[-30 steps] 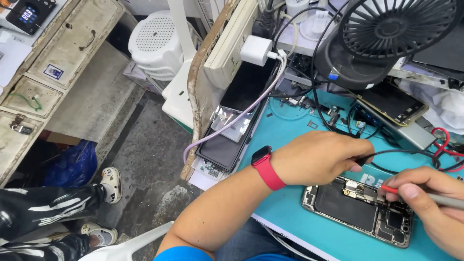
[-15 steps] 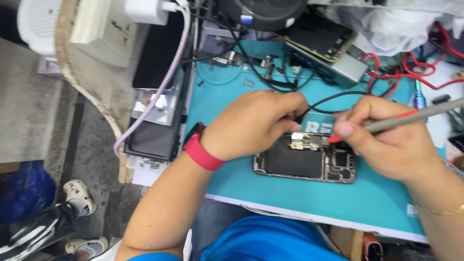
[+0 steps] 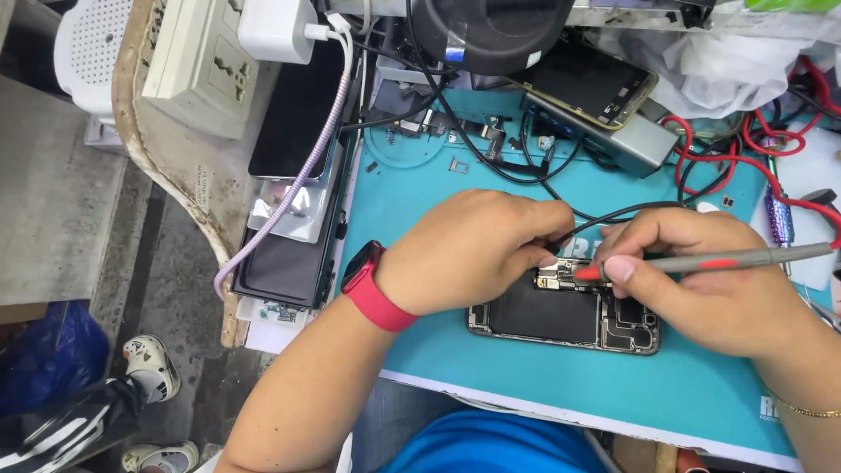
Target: Using a soldering iron to repair or test components on a mobile phone motherboard.
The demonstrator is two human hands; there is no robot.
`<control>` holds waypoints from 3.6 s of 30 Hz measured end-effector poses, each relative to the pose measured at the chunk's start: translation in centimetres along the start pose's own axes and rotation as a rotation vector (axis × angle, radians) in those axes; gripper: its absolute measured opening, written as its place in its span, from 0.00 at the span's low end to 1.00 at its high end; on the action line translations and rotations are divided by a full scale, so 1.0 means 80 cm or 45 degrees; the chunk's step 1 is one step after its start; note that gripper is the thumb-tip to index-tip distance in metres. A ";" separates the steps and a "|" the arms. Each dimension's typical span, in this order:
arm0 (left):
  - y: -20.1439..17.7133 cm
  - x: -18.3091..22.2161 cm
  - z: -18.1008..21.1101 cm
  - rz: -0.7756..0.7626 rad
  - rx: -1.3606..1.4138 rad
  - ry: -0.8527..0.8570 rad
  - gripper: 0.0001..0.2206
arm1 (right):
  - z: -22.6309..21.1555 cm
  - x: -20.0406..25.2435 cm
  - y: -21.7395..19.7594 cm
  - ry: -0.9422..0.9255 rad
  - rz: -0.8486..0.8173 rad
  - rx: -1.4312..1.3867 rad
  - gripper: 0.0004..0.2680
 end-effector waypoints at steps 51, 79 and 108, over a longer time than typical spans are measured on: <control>0.002 0.002 0.000 0.040 -0.036 0.128 0.07 | -0.021 -0.004 0.016 -0.185 -0.104 0.129 0.02; 0.002 0.003 0.000 0.028 -0.040 0.129 0.07 | -0.017 -0.003 0.015 -0.159 -0.133 0.149 0.02; 0.001 0.003 0.001 0.024 -0.047 0.132 0.07 | -0.015 -0.003 0.016 -0.118 -0.128 0.129 0.02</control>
Point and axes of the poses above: each hand's wrist, its own x-axis away from the middle knuckle, its own y-axis out of the palm, z = x × y, the point moved 4 cm from there along -x, towards the middle knuckle, and after that the axes turned 6 degrees about -y, right-handed, at the moved point
